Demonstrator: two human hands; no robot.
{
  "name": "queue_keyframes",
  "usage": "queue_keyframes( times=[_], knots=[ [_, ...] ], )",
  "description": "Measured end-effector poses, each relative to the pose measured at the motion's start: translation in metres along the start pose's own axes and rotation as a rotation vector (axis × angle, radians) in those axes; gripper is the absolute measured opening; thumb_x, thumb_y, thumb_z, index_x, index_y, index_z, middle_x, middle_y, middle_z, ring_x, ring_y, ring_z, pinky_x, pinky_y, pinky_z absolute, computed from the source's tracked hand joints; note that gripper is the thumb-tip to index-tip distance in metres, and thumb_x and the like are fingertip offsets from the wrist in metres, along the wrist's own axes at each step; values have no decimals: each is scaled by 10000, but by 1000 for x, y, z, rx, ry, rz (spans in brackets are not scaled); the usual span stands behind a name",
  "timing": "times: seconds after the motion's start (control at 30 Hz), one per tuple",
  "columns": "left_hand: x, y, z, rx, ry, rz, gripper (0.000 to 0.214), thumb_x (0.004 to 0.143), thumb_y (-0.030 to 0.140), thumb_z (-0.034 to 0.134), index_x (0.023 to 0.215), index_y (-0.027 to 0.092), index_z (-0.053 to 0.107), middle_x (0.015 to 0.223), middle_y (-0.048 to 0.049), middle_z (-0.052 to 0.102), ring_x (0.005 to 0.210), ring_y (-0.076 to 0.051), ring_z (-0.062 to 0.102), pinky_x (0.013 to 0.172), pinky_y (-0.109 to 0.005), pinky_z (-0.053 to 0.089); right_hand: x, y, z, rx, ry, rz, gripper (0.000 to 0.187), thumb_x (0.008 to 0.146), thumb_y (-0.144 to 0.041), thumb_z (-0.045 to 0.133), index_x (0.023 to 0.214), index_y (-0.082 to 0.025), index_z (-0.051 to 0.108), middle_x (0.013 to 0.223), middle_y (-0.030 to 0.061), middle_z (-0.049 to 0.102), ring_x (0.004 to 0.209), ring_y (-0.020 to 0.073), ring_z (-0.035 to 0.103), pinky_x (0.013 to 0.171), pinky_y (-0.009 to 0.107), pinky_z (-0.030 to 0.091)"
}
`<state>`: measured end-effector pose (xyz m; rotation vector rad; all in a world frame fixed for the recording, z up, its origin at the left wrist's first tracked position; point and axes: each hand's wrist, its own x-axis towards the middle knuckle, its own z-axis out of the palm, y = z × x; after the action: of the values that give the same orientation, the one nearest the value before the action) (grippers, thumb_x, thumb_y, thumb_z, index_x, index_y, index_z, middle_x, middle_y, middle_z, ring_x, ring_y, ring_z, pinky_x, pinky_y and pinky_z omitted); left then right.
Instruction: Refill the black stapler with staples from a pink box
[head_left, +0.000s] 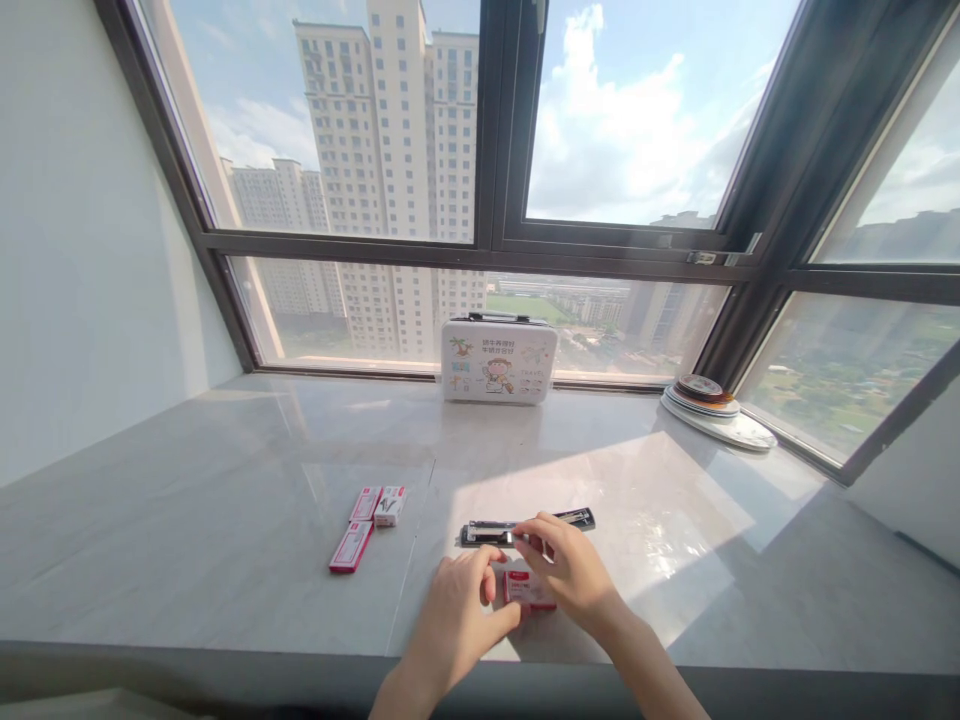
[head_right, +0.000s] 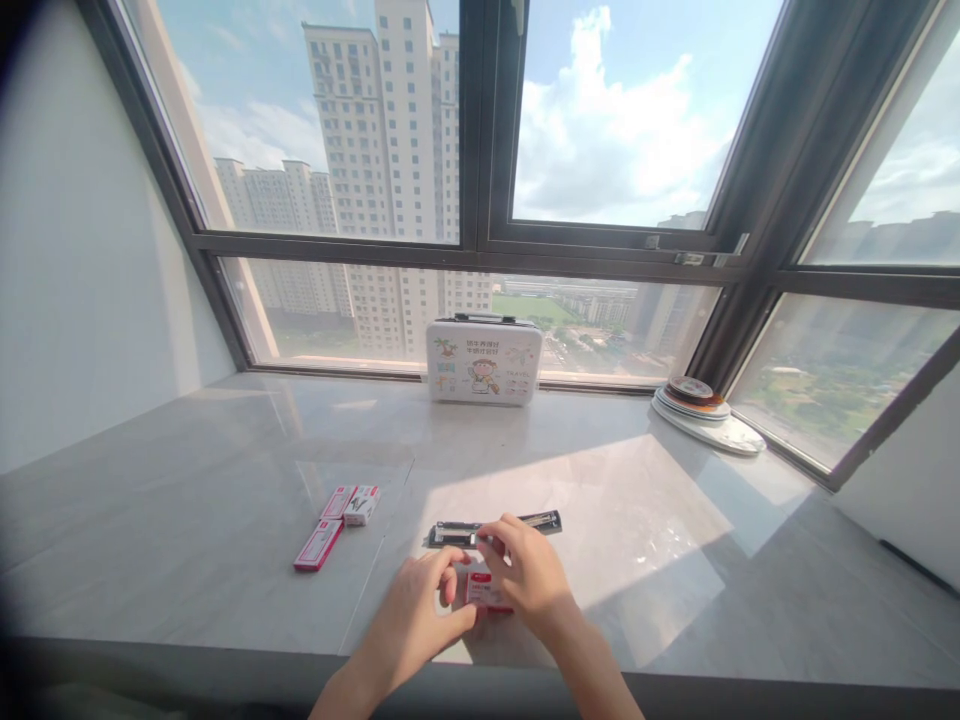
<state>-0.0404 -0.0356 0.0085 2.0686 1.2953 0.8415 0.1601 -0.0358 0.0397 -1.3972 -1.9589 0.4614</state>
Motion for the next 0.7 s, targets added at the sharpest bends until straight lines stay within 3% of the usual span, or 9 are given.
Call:
queue_keyframes(
  times=[0.1, 0.2, 0.3, 0.47, 0.7],
  knots=[
    [9, -14, -9, -93, 113, -70, 193, 943, 421, 583, 956, 231, 610, 689, 47, 527, 658, -141, 537, 651, -242, 369, 23, -5, 1, -47, 34, -15, 160, 1013, -277, 588, 1028, -237, 743, 880, 6, 644, 764, 159, 587, 715, 262, 393],
    [22, -30, -19, -52, 217, -107, 197, 933, 373, 596, 1069, 231, 609, 728, 53, 527, 655, -130, 538, 644, -228, 359, 37, -8, 7, -86, -3, -26, 147, 1005, -279, 612, 1002, -243, 754, 893, 1, 665, 780, 161, 601, 702, 256, 379],
    [31, -39, -25, 40, 162, -108, 347, 868, 301, 671, 1208, 260, 615, 771, 55, 586, 663, -126, 557, 630, -226, 324, 41, -8, 12, -113, -33, -29, 146, 1002, -280, 624, 1007, -244, 765, 923, 2, 682, 805, 161, 620, 712, 255, 378],
    [34, -37, -28, 131, 96, -77, 98, 878, 265, 653, 969, 266, 688, 741, 50, 606, 654, -118, 544, 600, -234, 259, 41, -8, 16, -121, -52, -19, 154, 1010, -299, 622, 1025, -254, 769, 931, 0, 684, 819, 160, 632, 724, 249, 389],
    [33, -36, -28, 132, 71, -107, 96, 880, 266, 645, 954, 276, 706, 731, 40, 615, 653, -126, 547, 592, -242, 227, 39, -11, 21, -139, -88, -18, 227, 1047, -344, 555, 1073, -249, 759, 964, 26, 684, 842, 176, 642, 746, 256, 413]
  ],
)
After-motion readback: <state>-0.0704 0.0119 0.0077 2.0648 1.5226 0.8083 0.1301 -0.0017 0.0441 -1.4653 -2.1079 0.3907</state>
